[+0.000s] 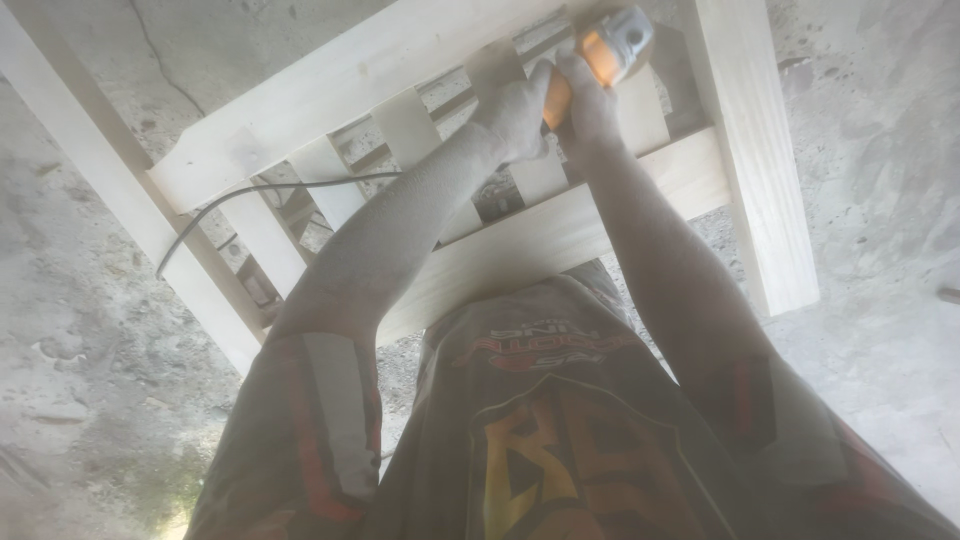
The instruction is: The person uses an electric sander to smooth the surfaces of a white wooden structure, moving the tool across horizontal and vertical slats. The person repositions the structure and continues sanding different sections.
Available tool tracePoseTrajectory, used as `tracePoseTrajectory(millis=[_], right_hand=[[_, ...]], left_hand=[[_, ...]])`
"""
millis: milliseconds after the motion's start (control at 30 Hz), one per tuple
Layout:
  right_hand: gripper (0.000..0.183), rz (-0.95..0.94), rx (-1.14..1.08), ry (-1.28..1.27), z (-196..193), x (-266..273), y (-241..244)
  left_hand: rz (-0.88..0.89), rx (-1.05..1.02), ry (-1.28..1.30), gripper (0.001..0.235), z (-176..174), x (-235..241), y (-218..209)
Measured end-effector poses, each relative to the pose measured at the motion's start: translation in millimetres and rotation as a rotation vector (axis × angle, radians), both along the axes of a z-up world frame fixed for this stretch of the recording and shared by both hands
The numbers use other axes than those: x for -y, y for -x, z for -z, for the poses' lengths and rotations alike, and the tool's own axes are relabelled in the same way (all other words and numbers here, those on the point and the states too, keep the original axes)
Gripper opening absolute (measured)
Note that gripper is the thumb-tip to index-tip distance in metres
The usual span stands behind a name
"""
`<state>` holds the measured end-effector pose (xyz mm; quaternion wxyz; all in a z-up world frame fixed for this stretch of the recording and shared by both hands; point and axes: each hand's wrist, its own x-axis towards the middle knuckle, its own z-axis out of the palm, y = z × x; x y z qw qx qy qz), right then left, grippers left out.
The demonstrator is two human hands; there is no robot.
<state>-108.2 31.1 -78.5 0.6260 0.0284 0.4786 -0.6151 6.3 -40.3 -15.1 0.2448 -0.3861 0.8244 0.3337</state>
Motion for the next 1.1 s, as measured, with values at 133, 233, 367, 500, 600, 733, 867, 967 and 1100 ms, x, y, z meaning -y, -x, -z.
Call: tracePoseTrajectory(millis=[133, 233, 367, 500, 600, 733, 867, 967, 1100], right_hand=[[0.063, -0.006, 0.053, 0.102, 0.9, 18.7, 3.9], [0.062, -0.016, 0.053, 0.069, 0.6, 4.9, 4.3], [0.059, 0.046, 0.068, -0.016, -2.2, -40.4, 6.5], [0.059, 0.102, 0.050, -0.024, -8.1, -86.8, 10.2], [0.059, 0.070, 0.034, -0.081, -11.5, -97.3, 21.7], [0.060, 0.075, 0.032, -0.092, -7.6, -87.7, 33.2], [0.059, 0.045, 0.048, -0.058, 2.0, -51.3, 22.0], [0.059, 0.043, 0.133, 0.135, 9.2, -17.9, 16.0], [0.060, -0.027, 0.108, 0.122, 10.0, 6.5, 8.7]], left_hand=[[-0.041, -0.105, 0.091, 0.111, 9.7, 15.0, 1.5], [-0.052, -0.010, 0.031, 0.106, 14.0, 1.4, -0.3], [-0.006, -0.100, -0.058, 0.093, 15.9, -35.6, 1.7], [0.044, -0.173, -0.072, 0.086, 9.6, -74.0, 5.3], [0.053, -0.175, -0.078, 0.083, 4.4, -84.9, 16.7], [0.082, -0.116, -0.057, 0.093, 10.4, -73.0, 29.6], [0.008, -0.103, -0.059, 0.087, 18.0, -44.2, 23.0], [-0.006, -0.049, 0.025, 0.093, 19.1, -21.9, 12.7], [-0.115, -0.163, 0.021, 0.098, 9.7, -2.3, -4.1]])
